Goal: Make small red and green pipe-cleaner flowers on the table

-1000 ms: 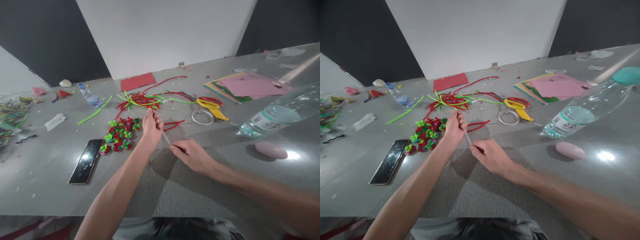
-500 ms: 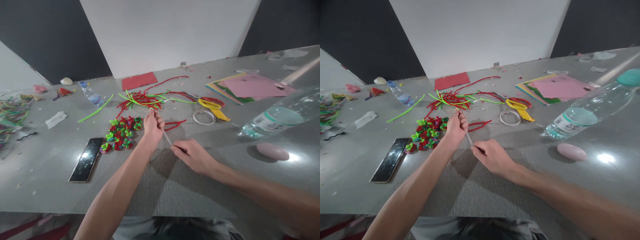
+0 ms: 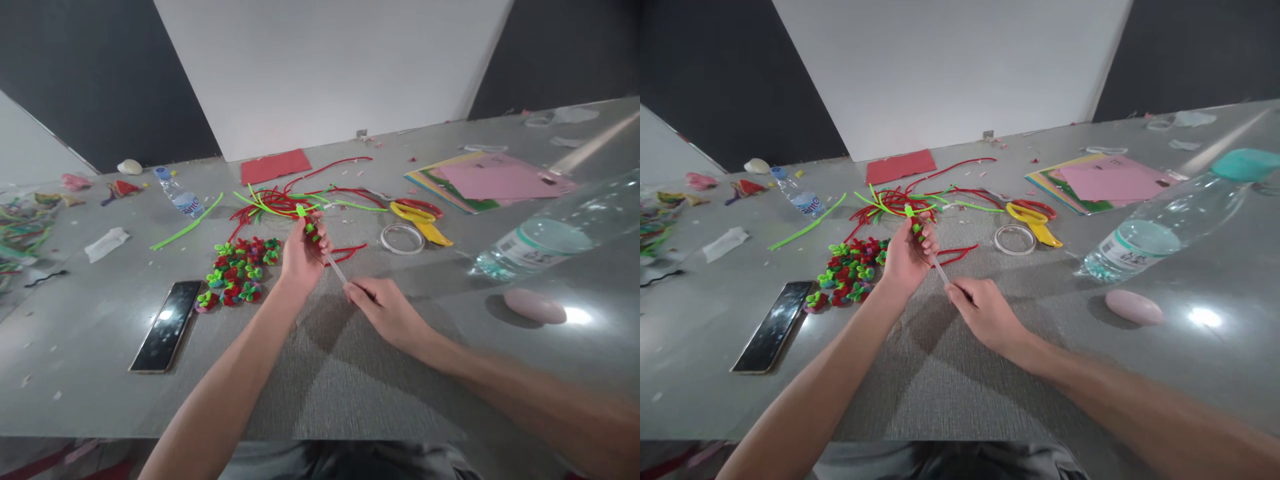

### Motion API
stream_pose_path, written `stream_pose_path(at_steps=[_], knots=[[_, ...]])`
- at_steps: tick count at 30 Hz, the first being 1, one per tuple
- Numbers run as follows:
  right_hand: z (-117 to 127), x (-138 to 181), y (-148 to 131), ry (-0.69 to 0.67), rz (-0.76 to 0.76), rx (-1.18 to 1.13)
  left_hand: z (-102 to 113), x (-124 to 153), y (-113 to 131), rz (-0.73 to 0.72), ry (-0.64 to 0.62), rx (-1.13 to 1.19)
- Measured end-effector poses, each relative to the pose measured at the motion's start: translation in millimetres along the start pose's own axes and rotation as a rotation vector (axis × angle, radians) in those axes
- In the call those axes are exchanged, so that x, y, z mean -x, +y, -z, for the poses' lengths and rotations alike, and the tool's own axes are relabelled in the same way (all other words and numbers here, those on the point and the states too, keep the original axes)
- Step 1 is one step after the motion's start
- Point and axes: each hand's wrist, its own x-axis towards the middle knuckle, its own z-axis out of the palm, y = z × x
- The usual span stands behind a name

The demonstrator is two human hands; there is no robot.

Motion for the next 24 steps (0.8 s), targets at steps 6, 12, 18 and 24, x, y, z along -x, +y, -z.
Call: stream_pose_path(at_steps=[6, 12, 18, 24], knots=[[1, 1, 4, 0.044, 0.004, -0.042, 0, 4, -2, 0.017, -0.079, -0.176], [5, 3, 4, 0.089, 0.006, -0.154, 7, 9, -12, 0.014, -0.233, -0.42], [6, 5, 5, 0.101, 0.01, -0.3, 13, 12, -16, 0.048, -0.334, -0.47], [7, 6, 6, 0.095, 0.027, -0.316, 15, 11, -18, 0.03, -0.334, -0.48]])
